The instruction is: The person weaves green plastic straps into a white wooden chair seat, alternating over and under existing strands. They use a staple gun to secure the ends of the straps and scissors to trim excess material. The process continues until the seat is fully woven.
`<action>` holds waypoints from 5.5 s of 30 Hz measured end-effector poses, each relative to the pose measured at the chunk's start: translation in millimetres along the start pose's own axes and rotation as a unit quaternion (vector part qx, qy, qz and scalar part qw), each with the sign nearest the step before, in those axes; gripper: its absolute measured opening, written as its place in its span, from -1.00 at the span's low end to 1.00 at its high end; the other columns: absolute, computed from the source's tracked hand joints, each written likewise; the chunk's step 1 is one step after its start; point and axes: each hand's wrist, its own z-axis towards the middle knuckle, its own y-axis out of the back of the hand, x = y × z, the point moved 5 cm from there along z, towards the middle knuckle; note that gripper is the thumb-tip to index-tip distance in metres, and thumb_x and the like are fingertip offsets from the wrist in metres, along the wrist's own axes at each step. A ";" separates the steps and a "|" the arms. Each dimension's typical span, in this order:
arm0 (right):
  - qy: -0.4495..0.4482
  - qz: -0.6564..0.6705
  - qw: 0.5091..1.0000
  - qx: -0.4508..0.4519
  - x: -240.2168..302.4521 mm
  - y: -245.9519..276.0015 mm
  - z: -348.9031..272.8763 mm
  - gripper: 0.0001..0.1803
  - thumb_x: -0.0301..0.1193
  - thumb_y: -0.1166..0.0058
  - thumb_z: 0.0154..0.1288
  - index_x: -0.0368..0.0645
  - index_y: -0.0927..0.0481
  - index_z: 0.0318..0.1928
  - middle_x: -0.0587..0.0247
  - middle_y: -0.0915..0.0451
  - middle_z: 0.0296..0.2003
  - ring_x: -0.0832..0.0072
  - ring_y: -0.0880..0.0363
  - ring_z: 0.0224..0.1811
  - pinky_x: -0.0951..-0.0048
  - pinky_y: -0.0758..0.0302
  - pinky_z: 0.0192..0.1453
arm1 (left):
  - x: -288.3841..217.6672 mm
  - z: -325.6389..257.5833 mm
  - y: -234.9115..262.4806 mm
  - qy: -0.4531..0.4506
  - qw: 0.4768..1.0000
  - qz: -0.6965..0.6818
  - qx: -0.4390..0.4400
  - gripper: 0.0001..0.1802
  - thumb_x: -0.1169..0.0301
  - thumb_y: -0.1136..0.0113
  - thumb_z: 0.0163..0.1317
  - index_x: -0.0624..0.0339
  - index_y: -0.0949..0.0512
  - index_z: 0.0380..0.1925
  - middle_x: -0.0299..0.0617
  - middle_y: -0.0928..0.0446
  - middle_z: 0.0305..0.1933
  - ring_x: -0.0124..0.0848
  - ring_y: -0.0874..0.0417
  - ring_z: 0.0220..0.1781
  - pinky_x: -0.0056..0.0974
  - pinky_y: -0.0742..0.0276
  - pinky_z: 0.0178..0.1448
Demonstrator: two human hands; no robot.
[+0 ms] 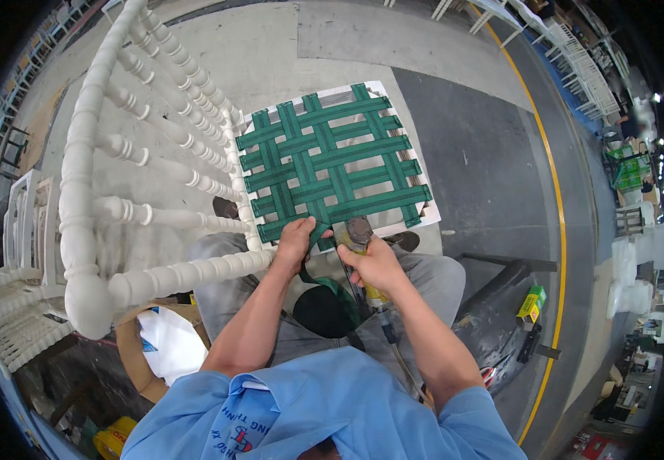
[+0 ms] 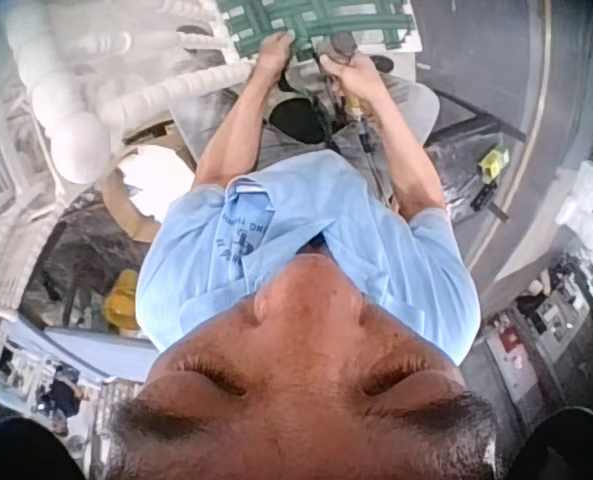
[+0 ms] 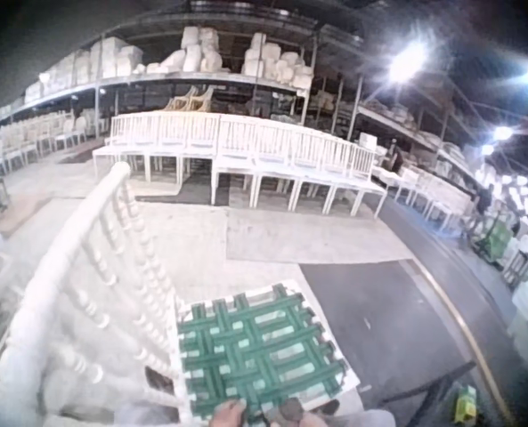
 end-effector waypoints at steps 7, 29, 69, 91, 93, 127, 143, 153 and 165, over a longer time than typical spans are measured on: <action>-0.005 -0.039 0.999 0.013 10.0 -11.1 2.6 -0.59 -0.21 -0.28 0.44 -0.12 -0.54 0.15 0.37 -0.59 -0.41 0.59 -0.50 -0.64 0.46 -0.47 -0.58 | -9.2 -5.6 -0.1 0.012 1.000 -0.001 0.008 -0.62 0.15 0.02 0.57 0.19 -0.66 -0.16 -0.30 -0.71 -0.34 -0.54 -0.33 -0.71 -0.35 -0.15 -0.68; 0.134 0.145 0.976 -0.096 29.0 77.0 -114.9 -0.74 -0.27 -0.20 0.52 -0.18 -0.60 0.02 0.35 -0.63 -0.31 0.59 -0.51 -0.59 0.49 -0.47 -0.52 | -4.7 -5.5 -1.4 -0.098 0.981 0.168 0.004 -0.63 0.19 -0.14 0.47 0.34 -0.68 -0.16 -0.25 -0.64 -0.25 -0.41 -0.55 -0.21 -0.19 -0.47 -0.03; -0.192 0.055 0.740 -0.642 -337.5 242.0 -388.7 -0.06 -0.30 -0.42 -0.04 -0.20 -0.41 0.43 -0.10 -0.63 0.19 0.14 -0.64 0.23 0.25 -0.52 0.32 | 68.3 -96.2 34.3 0.220 0.969 -0.078 -0.079 -0.51 -0.19 -0.16 0.42 -0.05 -0.59 -0.01 -0.28 -0.73 -0.25 -0.47 -0.38 -0.60 -0.31 -0.28 -0.47; 0.348 -0.630 0.693 0.040 -7.9 -0.5 -21.0 -0.44 -0.02 -0.32 0.20 0.11 -0.57 0.18 0.13 -0.60 -0.11 0.16 -0.61 0.09 0.07 -0.41 0.14 | -29.1 -111.3 39.3 0.044 0.996 -0.068 0.029 -0.70 0.35 -0.11 0.52 0.44 -0.58 -0.02 -0.05 -0.70 -0.24 -0.33 -0.76 -0.28 -0.26 -0.69 -0.33; 0.366 -0.646 0.669 0.044 -7.9 -11.4 -13.3 -0.46 -0.02 -0.31 0.21 0.12 -0.57 0.16 0.15 -0.60 -0.13 0.17 -0.62 0.06 0.09 -0.42 0.11 | -27.2 -112.2 41.3 0.044 0.997 -0.063 0.031 -0.70 0.35 -0.11 0.52 0.44 -0.58 -0.04 -0.05 -0.70 -0.24 -0.34 -0.76 -0.28 -0.26 -0.70 -0.33; 0.021 -0.233 0.717 -0.656 -224.4 273.2 -283.5 -0.61 -0.37 -0.20 0.42 -0.25 -0.62 0.19 -0.09 -0.61 0.07 0.03 -0.63 0.11 0.19 -0.54 0.22 | 0.3 -74.6 -75.1 0.098 0.977 -0.170 0.080 -0.56 0.58 0.21 0.51 0.25 -0.32 0.35 0.01 -0.53 0.14 0.04 -0.74 -0.01 0.14 -0.75 0.13; -0.018 0.063 0.980 -0.189 -105.7 152.9 83.6 -0.16 0.21 0.17 0.57 -0.42 -0.49 0.30 -0.25 -0.56 0.27 -0.03 -0.47 0.41 0.12 -0.38 0.44 | -2.4 -77.0 -70.7 0.111 0.973 -0.181 0.086 -0.49 0.61 0.27 0.48 0.20 -0.29 0.40 0.08 -0.53 0.19 0.06 -0.72 0.10 0.14 -0.72 0.15; 0.185 -0.176 0.877 -0.406 -35.9 135.0 12.8 -0.50 -0.17 -0.18 0.47 -0.18 -0.56 0.28 -0.09 -0.65 0.02 0.07 -0.64 0.14 0.19 -0.50 0.27 | -5.2 -27.5 -114.5 0.169 0.942 -0.289 0.029 -0.54 0.60 0.20 0.40 0.35 -0.33 0.29 0.17 -0.55 0.09 0.03 -0.71 0.07 0.11 -0.70 0.16; -0.082 -0.362 0.928 0.004 29.0 67.9 123.1 -0.59 -0.19 0.00 0.50 -0.32 -0.72 -0.17 -0.01 -0.74 -0.32 0.38 -0.71 -0.37 0.27 -0.62 -0.25 | 20.2 14.9 -106.6 0.132 0.880 -0.452 0.059 -0.69 0.61 0.04 0.23 0.42 -0.39 -0.01 0.05 -0.52 -0.19 -0.10 -0.66 -0.20 0.07 -0.70 -0.01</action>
